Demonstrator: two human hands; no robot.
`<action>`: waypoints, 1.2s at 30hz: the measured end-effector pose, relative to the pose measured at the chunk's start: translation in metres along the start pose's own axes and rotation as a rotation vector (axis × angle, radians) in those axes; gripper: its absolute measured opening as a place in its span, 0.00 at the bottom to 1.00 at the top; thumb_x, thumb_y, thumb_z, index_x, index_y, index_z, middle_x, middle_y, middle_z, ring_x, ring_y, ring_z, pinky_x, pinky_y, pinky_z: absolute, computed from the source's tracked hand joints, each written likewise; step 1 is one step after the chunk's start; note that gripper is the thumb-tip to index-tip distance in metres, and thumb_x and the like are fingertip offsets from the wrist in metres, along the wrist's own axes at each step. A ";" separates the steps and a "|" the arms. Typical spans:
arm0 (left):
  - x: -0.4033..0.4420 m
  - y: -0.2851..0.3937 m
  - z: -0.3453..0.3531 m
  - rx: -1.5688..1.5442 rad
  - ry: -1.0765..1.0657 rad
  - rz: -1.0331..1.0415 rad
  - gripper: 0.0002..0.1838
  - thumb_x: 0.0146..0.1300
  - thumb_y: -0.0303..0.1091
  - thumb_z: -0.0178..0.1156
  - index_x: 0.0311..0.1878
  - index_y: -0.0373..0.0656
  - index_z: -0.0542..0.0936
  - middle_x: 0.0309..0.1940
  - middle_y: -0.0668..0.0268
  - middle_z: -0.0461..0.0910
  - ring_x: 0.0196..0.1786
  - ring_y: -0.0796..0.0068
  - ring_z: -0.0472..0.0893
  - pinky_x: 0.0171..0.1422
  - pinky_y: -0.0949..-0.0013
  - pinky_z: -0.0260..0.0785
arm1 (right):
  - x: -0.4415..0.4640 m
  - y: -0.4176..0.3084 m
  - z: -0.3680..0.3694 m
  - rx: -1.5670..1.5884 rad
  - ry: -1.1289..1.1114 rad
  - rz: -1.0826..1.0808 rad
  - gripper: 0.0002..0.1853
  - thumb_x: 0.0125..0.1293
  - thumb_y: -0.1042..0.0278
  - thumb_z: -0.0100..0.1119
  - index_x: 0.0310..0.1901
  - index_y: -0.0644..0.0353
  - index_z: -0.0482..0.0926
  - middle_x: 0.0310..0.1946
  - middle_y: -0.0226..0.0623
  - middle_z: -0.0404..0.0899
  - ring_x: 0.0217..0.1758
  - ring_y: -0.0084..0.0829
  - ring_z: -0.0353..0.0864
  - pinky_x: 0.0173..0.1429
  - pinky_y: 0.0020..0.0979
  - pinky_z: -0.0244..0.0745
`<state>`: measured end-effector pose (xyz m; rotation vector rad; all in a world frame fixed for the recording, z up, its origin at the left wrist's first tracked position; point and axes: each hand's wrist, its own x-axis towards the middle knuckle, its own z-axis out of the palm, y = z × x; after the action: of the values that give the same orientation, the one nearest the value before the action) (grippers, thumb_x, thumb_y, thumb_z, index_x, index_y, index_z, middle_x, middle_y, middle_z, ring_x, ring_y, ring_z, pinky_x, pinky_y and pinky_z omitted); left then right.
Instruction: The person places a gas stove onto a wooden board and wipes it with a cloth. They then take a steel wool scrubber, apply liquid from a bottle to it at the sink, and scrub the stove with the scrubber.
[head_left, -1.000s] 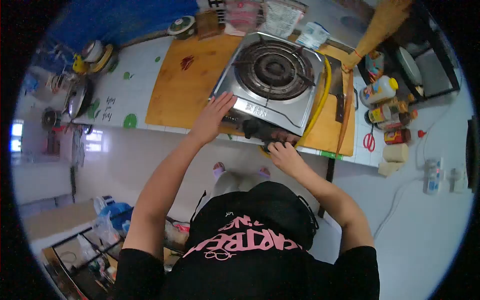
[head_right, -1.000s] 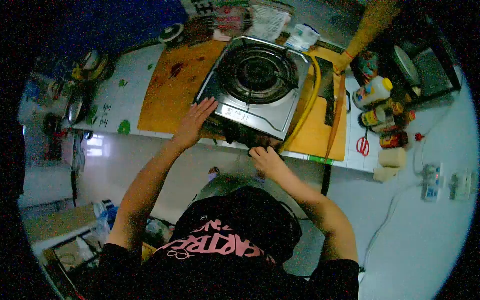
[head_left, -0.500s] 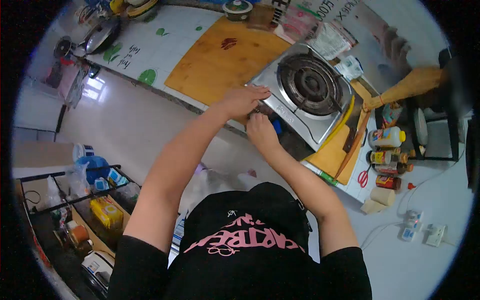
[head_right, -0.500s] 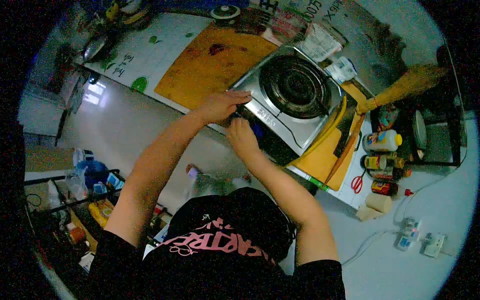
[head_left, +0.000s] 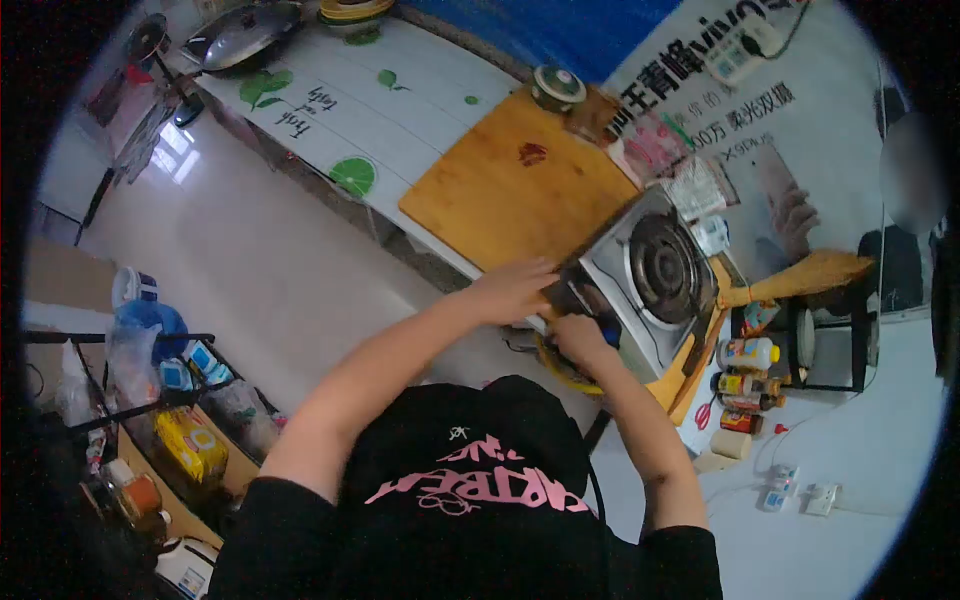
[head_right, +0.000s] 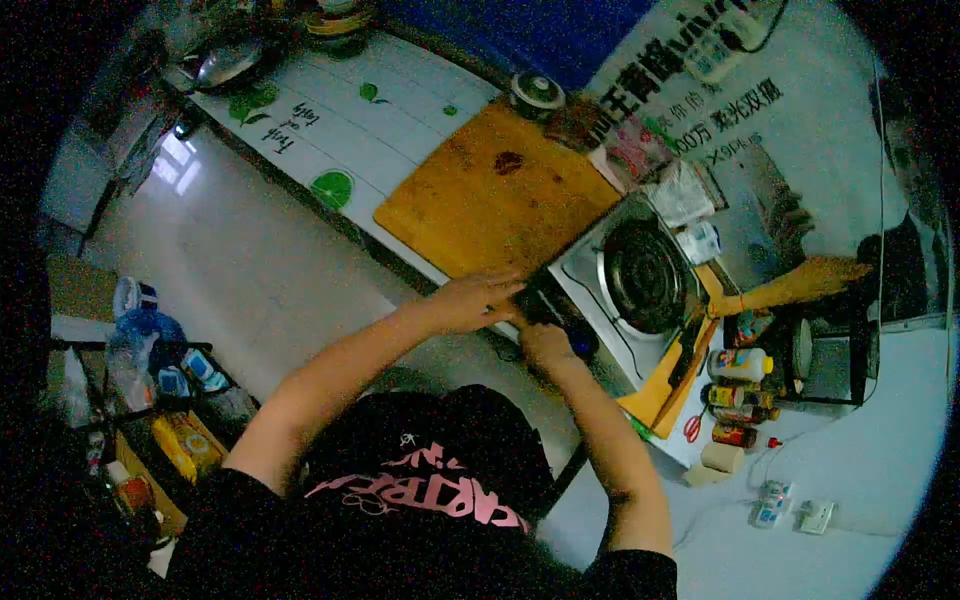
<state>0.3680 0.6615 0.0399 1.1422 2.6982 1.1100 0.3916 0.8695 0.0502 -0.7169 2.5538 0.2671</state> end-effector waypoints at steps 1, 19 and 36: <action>-0.023 -0.012 -0.014 -0.079 0.085 -0.004 0.27 0.63 0.42 0.57 0.64 0.42 0.69 0.62 0.55 0.69 0.64 0.56 0.68 0.66 0.57 0.61 | 0.006 -0.002 -0.015 0.174 0.016 0.060 0.07 0.59 0.71 0.55 0.35 0.59 0.83 0.32 0.40 0.81 0.42 0.31 0.81 0.43 0.34 0.75; -0.301 -0.122 -0.216 -0.375 0.555 -0.774 0.16 0.67 0.33 0.53 0.56 0.40 0.75 0.52 0.61 0.77 0.57 0.69 0.74 0.63 0.67 0.63 | 0.193 -0.043 -0.024 1.702 1.034 0.668 0.15 0.64 0.72 0.56 0.52 0.63 0.74 0.43 0.32 0.78 0.47 0.33 0.76 0.53 0.31 0.68; -0.410 -0.316 -0.441 -0.203 0.811 -0.974 0.14 0.65 0.31 0.54 0.53 0.40 0.77 0.49 0.56 0.78 0.51 0.66 0.78 0.58 0.66 0.67 | 0.425 -0.183 -0.238 0.993 0.809 0.194 0.15 0.59 0.68 0.55 0.46 0.66 0.76 0.40 0.37 0.77 0.45 0.29 0.75 0.51 0.28 0.68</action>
<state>0.3543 -0.0172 0.0733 -0.8007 2.8187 1.7168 0.0766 0.4554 0.0388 -0.1684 2.9228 -1.3968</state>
